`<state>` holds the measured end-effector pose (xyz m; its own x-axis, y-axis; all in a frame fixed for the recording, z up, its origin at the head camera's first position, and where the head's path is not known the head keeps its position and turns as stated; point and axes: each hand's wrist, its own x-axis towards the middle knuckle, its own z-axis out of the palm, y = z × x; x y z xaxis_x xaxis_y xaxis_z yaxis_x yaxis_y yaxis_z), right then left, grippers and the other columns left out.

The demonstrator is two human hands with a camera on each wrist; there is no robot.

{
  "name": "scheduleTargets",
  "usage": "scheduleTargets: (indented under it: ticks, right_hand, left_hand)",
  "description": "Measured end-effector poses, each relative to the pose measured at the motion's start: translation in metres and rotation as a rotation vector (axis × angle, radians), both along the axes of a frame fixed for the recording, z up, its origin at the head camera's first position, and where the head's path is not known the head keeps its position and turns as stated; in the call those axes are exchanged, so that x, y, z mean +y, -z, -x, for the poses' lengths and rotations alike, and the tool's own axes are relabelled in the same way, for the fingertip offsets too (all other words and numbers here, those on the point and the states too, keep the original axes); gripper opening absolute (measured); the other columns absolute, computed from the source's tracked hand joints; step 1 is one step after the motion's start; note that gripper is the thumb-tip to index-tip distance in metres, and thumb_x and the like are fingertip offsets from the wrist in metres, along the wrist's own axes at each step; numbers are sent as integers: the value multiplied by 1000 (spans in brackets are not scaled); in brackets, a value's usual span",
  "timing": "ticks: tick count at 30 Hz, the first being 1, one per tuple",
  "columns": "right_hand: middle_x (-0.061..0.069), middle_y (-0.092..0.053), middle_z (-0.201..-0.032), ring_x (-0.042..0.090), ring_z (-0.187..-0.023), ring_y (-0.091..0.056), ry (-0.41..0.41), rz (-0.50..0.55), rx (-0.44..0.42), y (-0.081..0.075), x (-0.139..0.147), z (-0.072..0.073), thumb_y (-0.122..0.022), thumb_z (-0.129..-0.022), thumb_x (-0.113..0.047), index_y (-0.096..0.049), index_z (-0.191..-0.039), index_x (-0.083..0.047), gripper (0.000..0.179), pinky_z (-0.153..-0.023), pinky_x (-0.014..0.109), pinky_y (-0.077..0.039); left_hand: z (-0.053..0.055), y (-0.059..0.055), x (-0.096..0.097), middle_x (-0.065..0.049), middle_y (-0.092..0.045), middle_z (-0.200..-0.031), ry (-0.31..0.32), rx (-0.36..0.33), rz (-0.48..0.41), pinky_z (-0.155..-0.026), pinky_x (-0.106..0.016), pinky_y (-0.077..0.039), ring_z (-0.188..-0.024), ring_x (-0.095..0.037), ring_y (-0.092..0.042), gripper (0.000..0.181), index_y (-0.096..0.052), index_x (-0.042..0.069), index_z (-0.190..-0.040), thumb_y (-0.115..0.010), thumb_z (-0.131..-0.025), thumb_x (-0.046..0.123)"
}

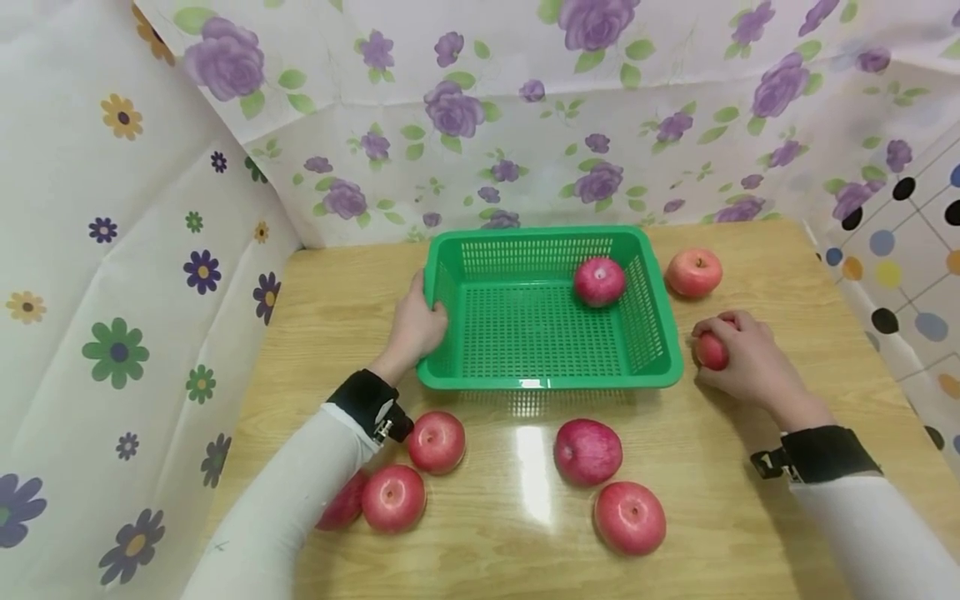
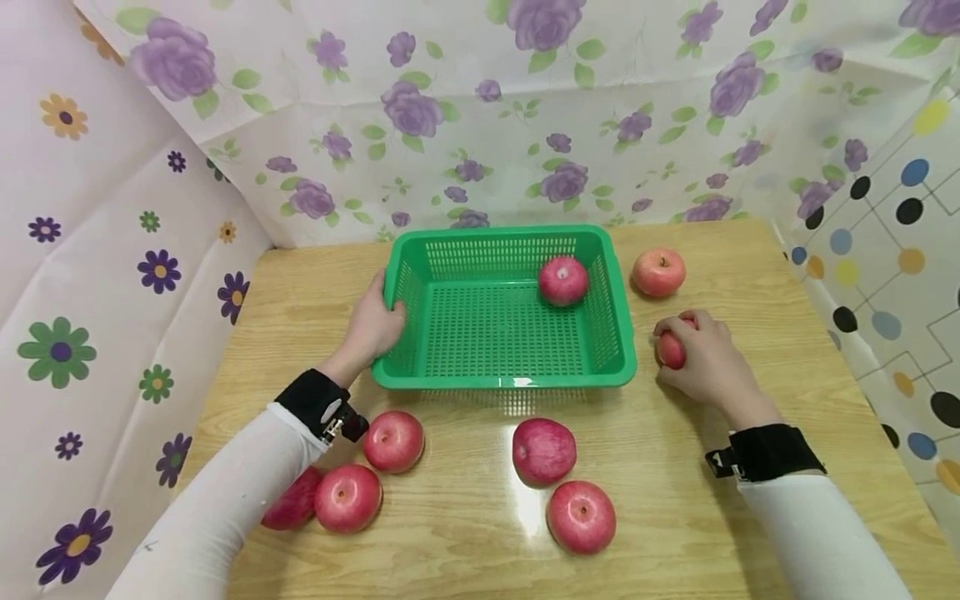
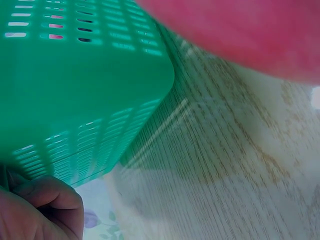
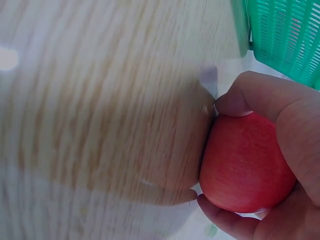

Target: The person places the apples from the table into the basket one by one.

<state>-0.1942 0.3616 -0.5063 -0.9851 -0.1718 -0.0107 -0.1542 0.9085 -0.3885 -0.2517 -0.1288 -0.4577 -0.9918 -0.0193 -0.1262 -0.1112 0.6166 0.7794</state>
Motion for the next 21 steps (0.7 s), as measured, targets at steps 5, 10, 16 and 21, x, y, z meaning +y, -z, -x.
scheduleTargets:
  ticks: [5, 10, 16, 21]
  right_hand:
    - [27, -37, -133, 51, -111, -37, 8, 1, 4, 1, 0, -1, -86, -70, -16, -58, -124, -15, 61, -78, 65, -46]
    - [26, -38, -133, 50, -111, -38, 8, -7, 9, 3, 1, -1, -88, -70, -18, -57, -124, -15, 62, -78, 64, -47]
    - [26, -38, -133, 50, -112, -39, 2, -9, 0, 2, 0, -3, -88, -71, -22, -58, -125, -15, 62, -78, 65, -47]
    - [26, -39, -133, 49, -112, -39, -17, -11, 1, -2, 1, -1, -85, -74, -22, -57, -127, -15, 60, -79, 66, -46]
  left_hand:
    - [0, 1, 0, -27, -48, -141, -1, -6, 2, -74, -47, -59, -113, -37, -60, 69, -11, 14, -160, -43, -99, 11]
    - [0, 1, -1, -27, -46, -143, -8, -12, -2, -77, -48, -58, -115, -37, -59, 70, -11, 15, -160, -44, -99, 11]
    - [-2, 3, -1, -27, -48, -142, 0, -1, 2, -74, -47, -59, -113, -37, -61, 69, -13, 14, -160, -44, -99, 10]
    - [-1, 1, -1, -28, -47, -142, 3, 1, -9, -75, -48, -59, -114, -38, -60, 69, -12, 14, -160, -44, -99, 11]
